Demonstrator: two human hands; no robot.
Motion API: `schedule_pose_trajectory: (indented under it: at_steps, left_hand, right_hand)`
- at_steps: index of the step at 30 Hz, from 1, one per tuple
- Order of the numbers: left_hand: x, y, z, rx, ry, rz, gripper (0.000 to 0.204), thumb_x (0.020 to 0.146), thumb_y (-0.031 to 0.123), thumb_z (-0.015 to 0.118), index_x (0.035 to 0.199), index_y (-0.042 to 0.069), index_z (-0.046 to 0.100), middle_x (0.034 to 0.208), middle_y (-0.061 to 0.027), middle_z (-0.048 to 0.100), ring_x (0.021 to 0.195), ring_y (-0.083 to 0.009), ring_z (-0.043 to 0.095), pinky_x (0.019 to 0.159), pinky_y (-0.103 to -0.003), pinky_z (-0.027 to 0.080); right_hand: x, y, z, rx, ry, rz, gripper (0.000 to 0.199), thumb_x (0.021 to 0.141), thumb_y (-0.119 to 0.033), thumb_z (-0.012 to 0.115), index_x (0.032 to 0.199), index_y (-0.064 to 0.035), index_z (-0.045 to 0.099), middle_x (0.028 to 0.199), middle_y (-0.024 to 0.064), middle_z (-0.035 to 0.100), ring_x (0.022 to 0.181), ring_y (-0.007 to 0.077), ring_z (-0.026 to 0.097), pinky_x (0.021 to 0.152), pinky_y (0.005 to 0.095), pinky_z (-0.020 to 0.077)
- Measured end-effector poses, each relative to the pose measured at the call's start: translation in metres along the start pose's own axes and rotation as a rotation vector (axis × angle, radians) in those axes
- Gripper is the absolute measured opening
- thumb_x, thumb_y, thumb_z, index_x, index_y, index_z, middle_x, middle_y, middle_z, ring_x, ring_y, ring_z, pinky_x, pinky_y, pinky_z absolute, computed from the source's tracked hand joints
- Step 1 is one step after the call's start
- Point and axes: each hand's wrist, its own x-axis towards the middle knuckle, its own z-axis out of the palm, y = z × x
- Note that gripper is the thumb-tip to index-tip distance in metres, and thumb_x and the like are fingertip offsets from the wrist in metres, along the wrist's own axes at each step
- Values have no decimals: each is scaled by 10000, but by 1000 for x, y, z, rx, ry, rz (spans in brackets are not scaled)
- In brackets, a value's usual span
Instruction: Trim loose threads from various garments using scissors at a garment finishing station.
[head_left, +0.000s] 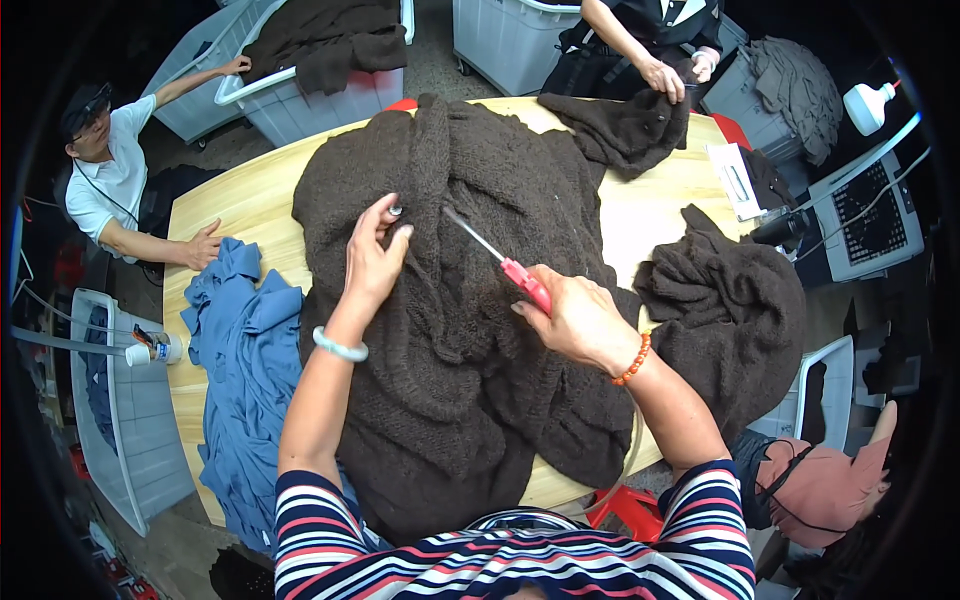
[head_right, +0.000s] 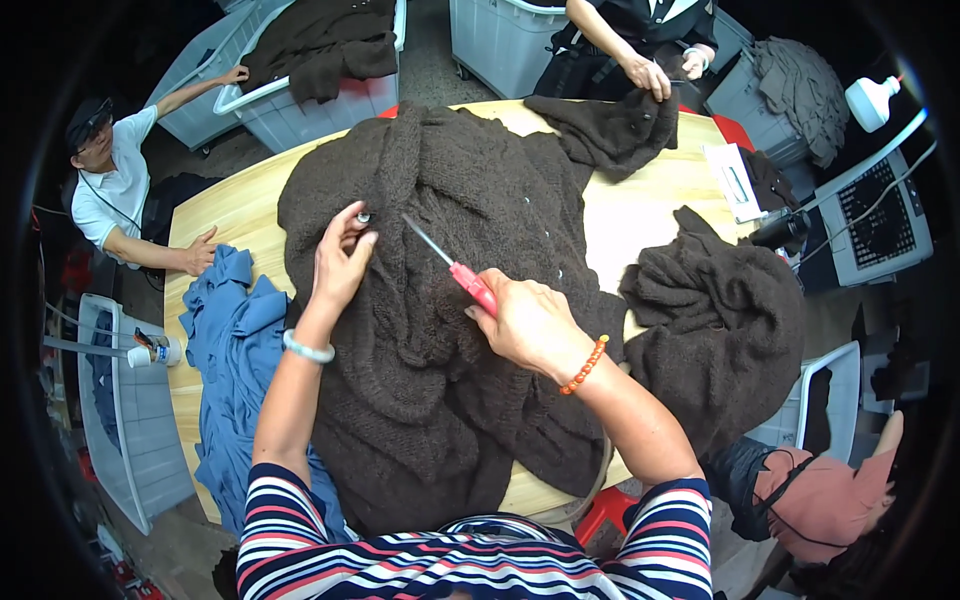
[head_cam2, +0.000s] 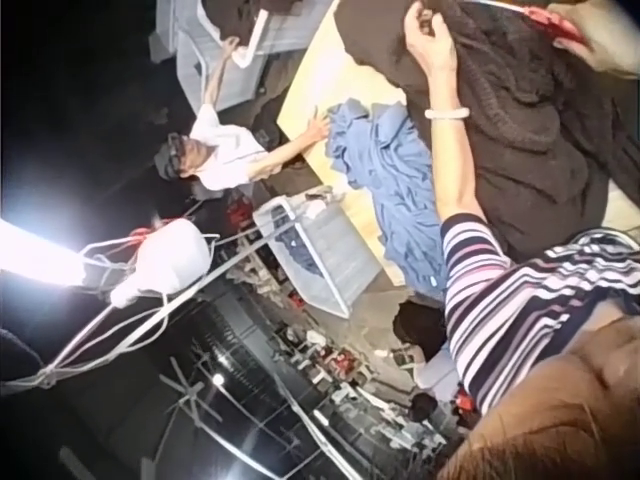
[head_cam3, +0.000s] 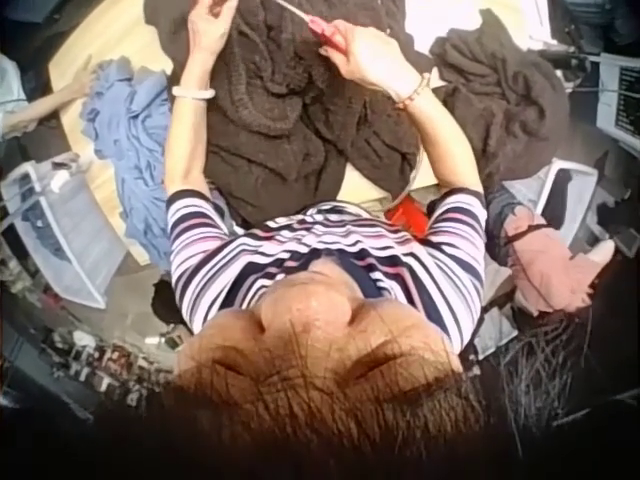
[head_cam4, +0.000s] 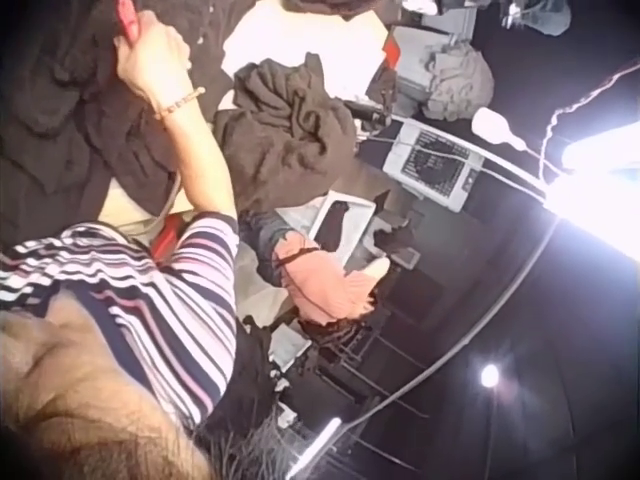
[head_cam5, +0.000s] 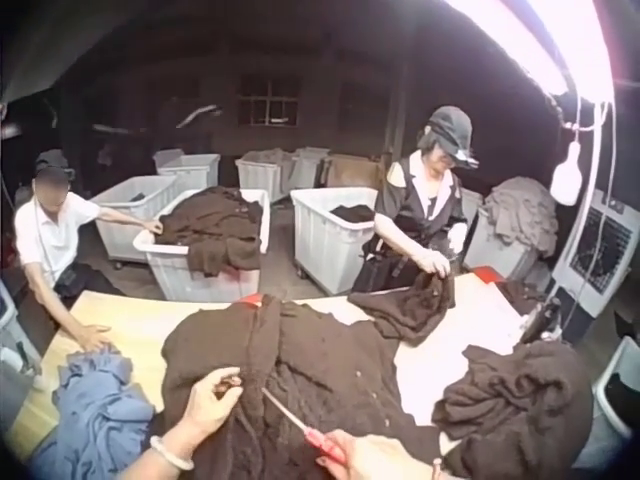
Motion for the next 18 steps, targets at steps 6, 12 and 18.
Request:
schedule_pose_trajectory:
  at_steps: [6,12,18]
  left_hand:
    - [-75,6,-6,550,35,44,871,708,176,808,1452,104,360,1210,-179,526,1148,-353,496,992,-451,394]
    - [-106,9,-84,-268,183,-252,311,912,31,604,1211,-54,588,1160,-98,648,1034,-156,601,939,-291,462]
    - [-220,46,-182,-418,282,-553,360,955,86,577,1286,-45,530,1235,-125,612,1091,-195,607,962,-315,481]
  right_hand:
    - [8,-15,42,9,301,-76,570,815,-338,741,1273,-96,504,927,197,679,923,390,662,818,462,519]
    - [8,23,23,255,171,69,497,809,-145,711,1271,-66,544,1041,187,680,999,315,662,898,403,504]
    - [-52,83,-23,535,361,-4,416,832,10,662,1238,7,574,1196,77,629,1129,152,567,1013,296,409]
